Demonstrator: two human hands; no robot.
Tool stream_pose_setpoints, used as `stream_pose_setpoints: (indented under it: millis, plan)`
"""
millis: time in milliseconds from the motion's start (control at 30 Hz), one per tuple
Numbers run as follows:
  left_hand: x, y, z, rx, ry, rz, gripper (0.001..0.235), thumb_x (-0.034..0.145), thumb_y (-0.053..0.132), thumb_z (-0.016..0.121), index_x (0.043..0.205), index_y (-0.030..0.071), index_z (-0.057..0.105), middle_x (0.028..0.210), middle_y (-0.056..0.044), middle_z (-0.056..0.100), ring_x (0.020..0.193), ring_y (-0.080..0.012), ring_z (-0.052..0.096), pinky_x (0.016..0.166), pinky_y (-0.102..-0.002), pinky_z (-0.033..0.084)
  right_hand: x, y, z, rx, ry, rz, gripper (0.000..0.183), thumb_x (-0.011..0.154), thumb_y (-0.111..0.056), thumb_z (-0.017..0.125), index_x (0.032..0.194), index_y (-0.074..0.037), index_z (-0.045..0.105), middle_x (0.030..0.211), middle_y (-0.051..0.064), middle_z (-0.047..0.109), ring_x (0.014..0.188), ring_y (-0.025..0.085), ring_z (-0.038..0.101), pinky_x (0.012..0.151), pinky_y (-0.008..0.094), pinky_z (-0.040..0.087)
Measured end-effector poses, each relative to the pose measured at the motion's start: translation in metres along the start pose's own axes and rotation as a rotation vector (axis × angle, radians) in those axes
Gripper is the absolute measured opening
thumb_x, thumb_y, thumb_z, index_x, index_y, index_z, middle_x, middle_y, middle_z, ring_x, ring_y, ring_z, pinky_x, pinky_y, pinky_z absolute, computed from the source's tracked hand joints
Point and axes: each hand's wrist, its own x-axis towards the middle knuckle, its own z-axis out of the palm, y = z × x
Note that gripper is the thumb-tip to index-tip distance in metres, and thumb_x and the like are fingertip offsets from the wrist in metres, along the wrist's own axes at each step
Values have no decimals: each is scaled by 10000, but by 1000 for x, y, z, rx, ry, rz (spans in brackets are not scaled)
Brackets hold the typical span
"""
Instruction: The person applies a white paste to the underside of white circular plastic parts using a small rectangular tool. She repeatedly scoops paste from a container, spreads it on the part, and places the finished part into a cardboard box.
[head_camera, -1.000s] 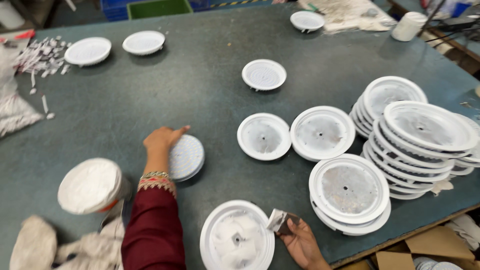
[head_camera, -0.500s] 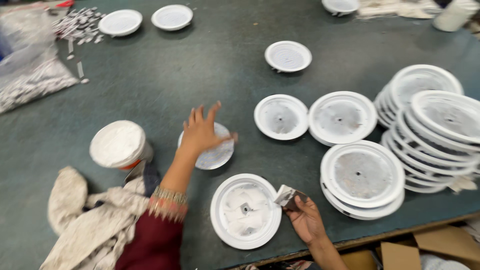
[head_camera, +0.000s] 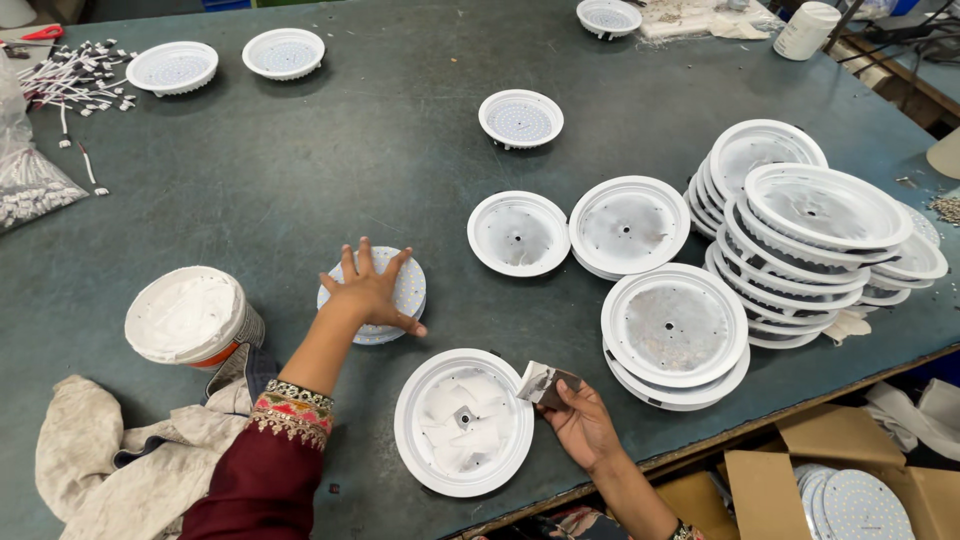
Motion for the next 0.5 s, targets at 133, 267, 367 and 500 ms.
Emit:
stream_pose_setpoints:
  millis: [133,267,367,500]
  plan:
    - [2,-10,7,-50,14,-19,1447,426,638,988,1599,505,151,1702,-190,-32,1547,-496,-124,1126,-813,94,-1,2,0,-7,12,8,155,983,-110,629,1095,-22,688,1063,141,765,988,223,721,901,392,544]
    - [10,-22,6,-187,65,-5,1428,411,612,997,1577,506,178,1689,-221,-11,1556,-487,-80,1105,-789,183,0,-2,1,-19,13,19,157,986,-119,626,1095,-27,692,1062,141,763,987,223,719,907,399,541]
    - [3,-35,-2,-333,252,7,1418,449,638,987,1593,459,169,1641,-286,14,1523,-513,-38,1078,-761,222,0,-1,0,-23,-3,18,167,995,-121,623,1108,-20,693,1068,143,760,996,221,718,920,398,539]
    - [-51,-49,5,-1248,528,472,1318,568,708,892,1628,400,172,1573,-247,212,1445,-521,213,1066,-774,302,1,1,-6,-25,29,11,175,976,-128,629,1104,-27,693,1069,127,763,992,218,719,915,396,543]
